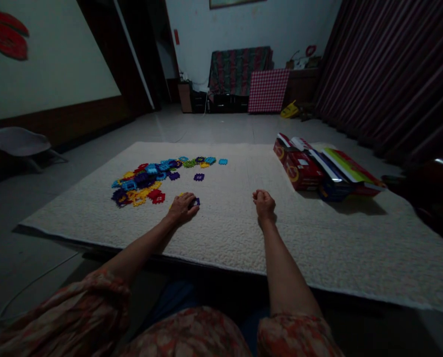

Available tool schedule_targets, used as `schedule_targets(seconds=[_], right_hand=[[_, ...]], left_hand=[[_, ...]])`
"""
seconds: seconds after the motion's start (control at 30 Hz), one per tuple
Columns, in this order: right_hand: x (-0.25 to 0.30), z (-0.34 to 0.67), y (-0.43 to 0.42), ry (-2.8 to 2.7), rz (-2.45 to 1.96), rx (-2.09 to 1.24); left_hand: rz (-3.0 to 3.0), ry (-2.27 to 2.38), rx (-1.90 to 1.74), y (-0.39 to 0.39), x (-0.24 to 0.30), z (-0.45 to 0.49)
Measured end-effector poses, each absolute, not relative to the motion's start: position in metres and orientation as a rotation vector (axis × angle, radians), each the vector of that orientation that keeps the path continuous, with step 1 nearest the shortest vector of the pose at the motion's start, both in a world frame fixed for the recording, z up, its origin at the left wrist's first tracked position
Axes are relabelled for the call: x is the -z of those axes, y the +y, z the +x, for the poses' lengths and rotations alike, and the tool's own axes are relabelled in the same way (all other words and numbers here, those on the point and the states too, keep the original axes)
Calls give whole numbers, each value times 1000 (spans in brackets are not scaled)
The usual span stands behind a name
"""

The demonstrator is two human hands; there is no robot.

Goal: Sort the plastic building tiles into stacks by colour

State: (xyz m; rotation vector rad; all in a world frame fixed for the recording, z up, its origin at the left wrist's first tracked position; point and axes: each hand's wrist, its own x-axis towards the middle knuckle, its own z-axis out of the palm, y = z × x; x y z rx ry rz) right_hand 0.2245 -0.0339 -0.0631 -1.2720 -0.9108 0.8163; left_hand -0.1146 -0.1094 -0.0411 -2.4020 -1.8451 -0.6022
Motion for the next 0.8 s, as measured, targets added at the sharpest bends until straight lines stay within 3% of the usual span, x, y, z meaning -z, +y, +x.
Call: schedule_targets(seconds=[0.27,0.43,0.6,0.8], right_hand=[[57,215,-35,-1248,-1454,-586],[49,159,-24,-1567,-1451,-516],[49,98,-12,-1766,-1420,-461],[57,87,-9,-1902,-1519,-158]], left_hand=[[-2410,-1869,589,-110,34,-105],[-2494,-1829,584,-101,36,-113],[-2569,-1710,577,-83,36,-149],[-2441,-1876,485,-61,39,-218]])
